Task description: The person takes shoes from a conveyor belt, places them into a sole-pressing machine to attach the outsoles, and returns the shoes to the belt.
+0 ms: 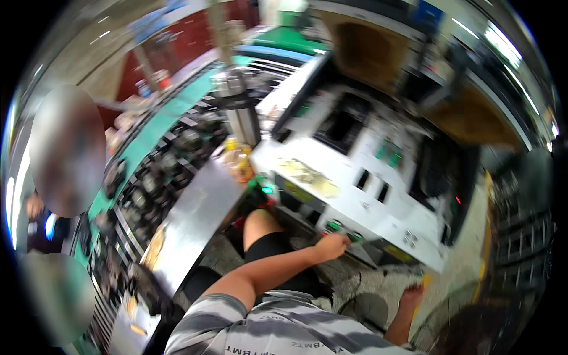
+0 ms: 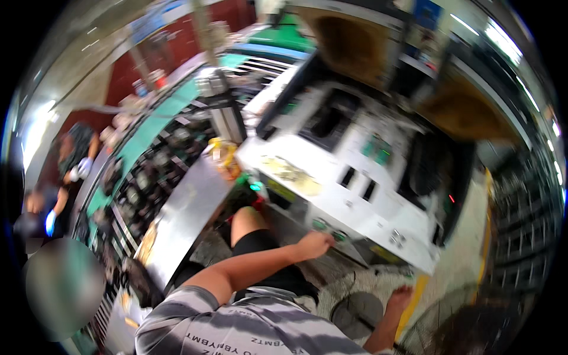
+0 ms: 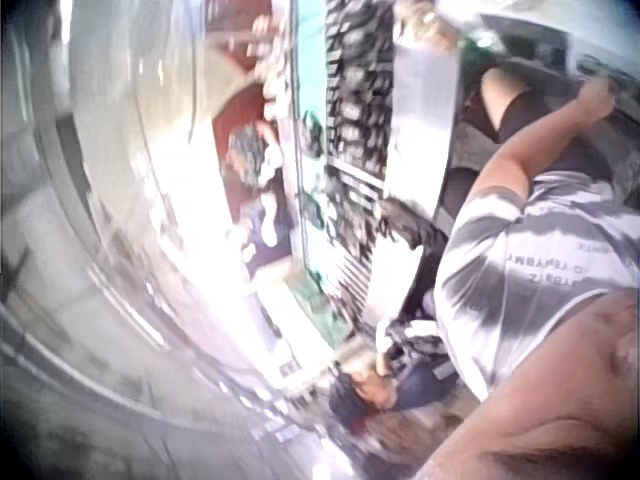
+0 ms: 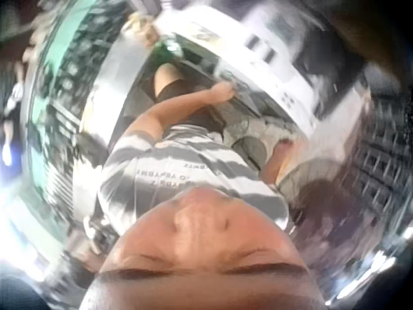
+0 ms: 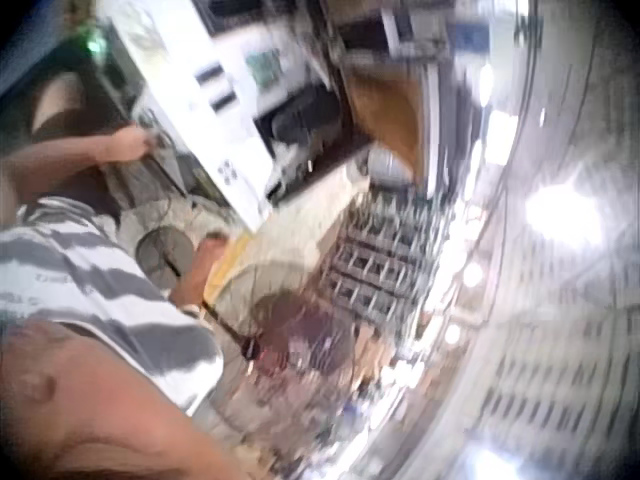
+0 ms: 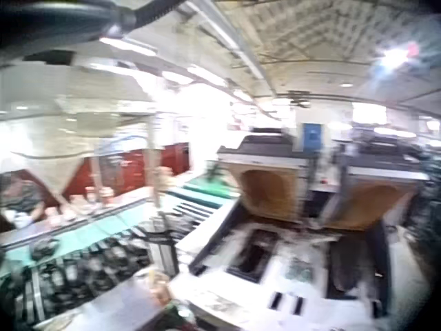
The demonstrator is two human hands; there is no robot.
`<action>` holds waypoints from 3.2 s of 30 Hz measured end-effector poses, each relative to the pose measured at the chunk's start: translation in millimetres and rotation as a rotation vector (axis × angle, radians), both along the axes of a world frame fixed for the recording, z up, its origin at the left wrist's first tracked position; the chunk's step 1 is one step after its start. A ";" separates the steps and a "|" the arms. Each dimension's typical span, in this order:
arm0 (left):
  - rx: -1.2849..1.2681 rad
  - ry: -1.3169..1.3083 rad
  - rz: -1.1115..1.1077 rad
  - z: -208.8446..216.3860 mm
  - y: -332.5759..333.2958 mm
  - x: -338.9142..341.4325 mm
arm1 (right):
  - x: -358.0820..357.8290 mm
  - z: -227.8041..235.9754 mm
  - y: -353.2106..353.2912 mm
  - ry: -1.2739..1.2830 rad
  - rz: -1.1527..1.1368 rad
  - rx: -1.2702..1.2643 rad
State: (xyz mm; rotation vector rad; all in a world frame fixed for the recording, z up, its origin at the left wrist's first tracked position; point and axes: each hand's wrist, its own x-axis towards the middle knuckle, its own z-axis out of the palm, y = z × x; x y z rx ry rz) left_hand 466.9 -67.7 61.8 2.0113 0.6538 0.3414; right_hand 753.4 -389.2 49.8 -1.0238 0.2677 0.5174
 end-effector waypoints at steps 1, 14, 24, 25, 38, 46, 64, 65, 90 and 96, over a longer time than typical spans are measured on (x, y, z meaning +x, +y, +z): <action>-0.051 0.035 0.012 15.8 1.2 -15.3 | 2.1 -25.6 -13.4 -0.003 0.053 -0.128; -0.509 -0.755 1.375 29.3 66.2 -527.0 | -518.1 3.8 394.2 -1.413 1.692 0.216; -0.174 -0.857 1.790 34.2 182.8 -844.3 | -753.2 -33.9 567.9 -2.296 1.535 0.442; -0.115 -0.753 1.840 24.8 208.0 -875.0 | -755.8 -46.2 571.5 -2.274 1.538 0.432; 0.190 0.592 2.026 -25.4 391.8 -1009.3 | -770.3 -23.1 580.0 -2.233 1.693 0.313; 0.260 0.379 1.927 -28.9 375.6 -996.3 | -775.6 -15.8 573.5 -2.253 1.676 0.303; -0.941 -1.113 1.436 154.8 -128.3 -657.7 | -750.0 93.0 420.2 1.033 1.909 0.281; -0.967 -1.169 1.305 142.3 -144.0 -636.2 | -727.7 93.4 408.1 0.844 1.956 0.360; -0.922 -0.917 0.887 26.6 51.7 -288.7 | -169.0 217.0 354.7 -0.660 0.656 -0.158; -0.867 -0.918 1.199 -29.3 8.8 -369.6 | -60.4 280.7 543.9 -0.925 0.577 -0.443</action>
